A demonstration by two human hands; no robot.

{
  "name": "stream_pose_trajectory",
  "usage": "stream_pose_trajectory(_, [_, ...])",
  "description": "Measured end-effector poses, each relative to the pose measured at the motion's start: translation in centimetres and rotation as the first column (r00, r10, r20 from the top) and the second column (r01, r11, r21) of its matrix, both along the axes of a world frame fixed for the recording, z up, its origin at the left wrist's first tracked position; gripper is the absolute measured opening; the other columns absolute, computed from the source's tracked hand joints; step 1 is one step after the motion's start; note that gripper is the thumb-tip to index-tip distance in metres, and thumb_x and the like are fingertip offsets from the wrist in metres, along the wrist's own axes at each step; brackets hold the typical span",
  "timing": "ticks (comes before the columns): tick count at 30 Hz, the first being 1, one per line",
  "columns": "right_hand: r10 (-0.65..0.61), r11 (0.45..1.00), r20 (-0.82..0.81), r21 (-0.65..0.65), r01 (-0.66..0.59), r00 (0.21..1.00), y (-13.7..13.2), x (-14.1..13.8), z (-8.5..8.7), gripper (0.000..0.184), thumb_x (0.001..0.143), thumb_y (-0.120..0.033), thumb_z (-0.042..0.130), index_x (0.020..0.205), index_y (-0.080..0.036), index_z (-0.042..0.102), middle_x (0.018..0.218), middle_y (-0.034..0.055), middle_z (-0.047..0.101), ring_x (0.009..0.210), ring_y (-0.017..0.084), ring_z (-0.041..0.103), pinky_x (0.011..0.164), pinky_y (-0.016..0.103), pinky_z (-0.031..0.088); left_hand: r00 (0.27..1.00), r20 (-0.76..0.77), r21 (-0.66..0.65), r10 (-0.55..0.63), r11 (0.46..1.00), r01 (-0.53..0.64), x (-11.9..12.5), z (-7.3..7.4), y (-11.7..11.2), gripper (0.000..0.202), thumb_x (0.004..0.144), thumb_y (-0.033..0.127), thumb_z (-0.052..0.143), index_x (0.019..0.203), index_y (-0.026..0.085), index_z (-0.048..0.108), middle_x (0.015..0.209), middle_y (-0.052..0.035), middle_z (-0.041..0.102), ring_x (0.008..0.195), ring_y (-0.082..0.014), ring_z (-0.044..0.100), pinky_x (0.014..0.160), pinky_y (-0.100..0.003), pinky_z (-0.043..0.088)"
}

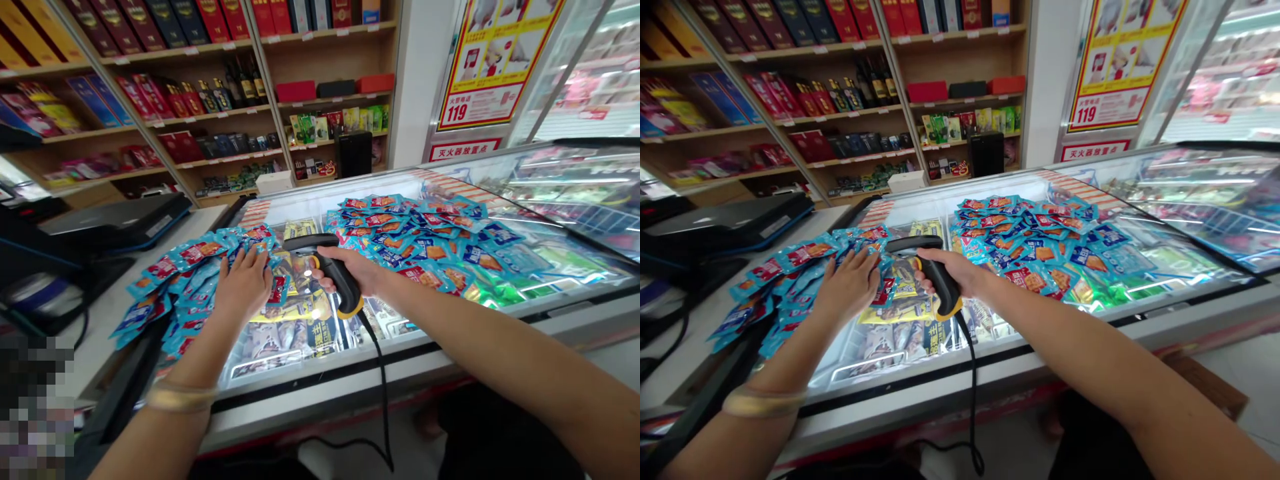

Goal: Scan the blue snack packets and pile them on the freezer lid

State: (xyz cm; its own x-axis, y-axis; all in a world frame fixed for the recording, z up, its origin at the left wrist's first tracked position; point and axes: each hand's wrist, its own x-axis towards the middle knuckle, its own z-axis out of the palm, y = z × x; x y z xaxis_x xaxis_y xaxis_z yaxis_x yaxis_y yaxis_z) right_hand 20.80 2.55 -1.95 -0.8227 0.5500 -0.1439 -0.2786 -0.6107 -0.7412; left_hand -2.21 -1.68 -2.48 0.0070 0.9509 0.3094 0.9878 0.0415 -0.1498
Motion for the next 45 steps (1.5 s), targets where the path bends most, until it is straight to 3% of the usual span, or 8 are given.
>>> stream_pose_trajectory(5, [-0.042, 0.999, -0.059, 0.017, 0.043, 0.997, 0.6, 1.4, 0.5, 0.023, 0.088, -0.037, 0.062, 0.083, -0.015, 0.057, 0.066, -0.0001, 0.054, 0.050, 0.008, 0.046, 0.045, 0.019, 0.043, 0.997, 0.059, 0.115, -0.045, 0.993, 0.038, 1.5, 1.6, 0.5, 0.052, 0.097, 0.031, 0.029, 0.139, 0.015, 0.053, 0.149, -0.0159, 0.051, 0.143, -0.0337, 0.039, 0.117, -0.060, 0.025])
stream_pose_trajectory(10, [-0.181, 0.982, -0.056, 0.049, 0.184, 0.982, 1.5, 5.6, 2.1, 0.020, 0.092, -0.035, 0.054, 0.087, -0.016, 0.057, 0.066, 0.0005, 0.053, 0.050, 0.009, 0.043, 0.045, 0.019, 0.042, 0.961, 0.179, 0.146, -0.213, 0.971, 0.188, 6.2, 2.8, 2.1, 0.049, 0.095, 0.032, 0.035, 0.135, 0.012, 0.055, 0.138, -0.0172, 0.060, 0.129, -0.0312, 0.054, 0.112, -0.051, 0.037])
stream_pose_trajectory(16, [-0.336, 0.936, -0.005, 0.107, 0.335, 0.942, 2.4, 14.0, 2.7, 0.019, 0.089, -0.035, 0.058, 0.087, -0.017, 0.055, 0.067, 0.0006, 0.051, 0.049, 0.009, 0.042, 0.042, 0.019, 0.039, 0.863, 0.340, 0.074, -0.373, 0.926, 0.371, 14.9, 2.2, 3.5, 0.044, 0.093, 0.032, 0.046, 0.133, 0.015, 0.055, 0.136, -0.0163, 0.060, 0.123, -0.0303, 0.058, 0.106, -0.046, 0.044])
stream_pose_trajectory(22, [-0.420, 0.904, -0.002, 0.088, 0.418, 0.908, 2.6, 18.2, 1.1, 0.019, 0.088, -0.035, 0.059, 0.087, -0.017, 0.054, 0.066, 0.0003, 0.050, 0.048, 0.009, 0.040, 0.042, 0.020, 0.038, 0.845, 0.424, -0.044, -0.327, 0.924, 0.380, 20.2, 0.4, 4.1, 0.068, 0.082, 0.047, 0.068, 0.137, 0.014, 0.048, 0.135, -0.0236, 0.056, 0.122, -0.0375, 0.058, 0.099, -0.048, 0.047])
stream_pose_trajectory(28, [-0.409, 0.909, -0.017, 0.083, 0.409, 0.912, 2.7, 17.6, 0.2, 0.019, 0.087, -0.035, 0.061, 0.085, -0.019, 0.051, 0.067, 0.0004, 0.051, 0.050, 0.010, 0.042, 0.042, 0.020, 0.038, 0.808, 0.501, 0.012, -0.311, 0.936, 0.352, 19.9, -0.9, 4.7, 0.073, 0.073, 0.044, 0.078, 0.135, 0.018, 0.048, 0.132, -0.0183, 0.056, 0.119, -0.0318, 0.059, 0.098, -0.042, 0.049])
stream_pose_trajectory(39, [-0.414, 0.904, -0.012, 0.108, 0.413, 0.910, 2.7, 17.5, 0.2, 0.019, 0.085, -0.035, 0.063, 0.090, -0.019, 0.055, 0.068, -0.0003, 0.049, 0.050, 0.011, 0.039, 0.041, 0.023, 0.036, 0.815, 0.368, -0.046, -0.448, 0.866, 0.497, 17.6, 0.8, 3.7, 0.043, 0.086, 0.016, 0.050, 0.125, 0.019, 0.067, 0.135, -0.0131, 0.060, 0.110, -0.0274, 0.066, 0.096, -0.042, 0.053])
stream_pose_trajectory(42, [-0.415, 0.903, -0.021, 0.118, 0.414, 0.910, 2.6, 17.5, 0.4, 0.020, 0.085, -0.035, 0.063, 0.089, -0.018, 0.055, 0.068, 0.0000, 0.050, 0.050, 0.010, 0.039, 0.042, 0.022, 0.037, 0.743, 0.398, 0.073, -0.538, 0.826, 0.559, 17.4, 0.6, 4.0, 0.031, 0.088, 0.019, 0.051, 0.108, 0.021, 0.074, 0.125, -0.0101, 0.067, 0.105, -0.0245, 0.068, 0.095, -0.041, 0.054])
stream_pose_trajectory(45, [-0.428, 0.897, -0.037, 0.105, 0.429, 0.903, 2.4, 17.5, 0.5, 0.019, 0.085, -0.034, 0.062, 0.088, -0.017, 0.054, 0.067, 0.0002, 0.050, 0.049, 0.009, 0.040, 0.042, 0.020, 0.037, 0.597, 0.529, 0.259, -0.603, 0.785, 0.563, 17.4, 0.3, 4.3, 0.023, 0.089, 0.025, 0.053, 0.095, 0.021, 0.076, 0.107, -0.0081, 0.073, 0.098, -0.0222, 0.070, 0.093, -0.039, 0.055])
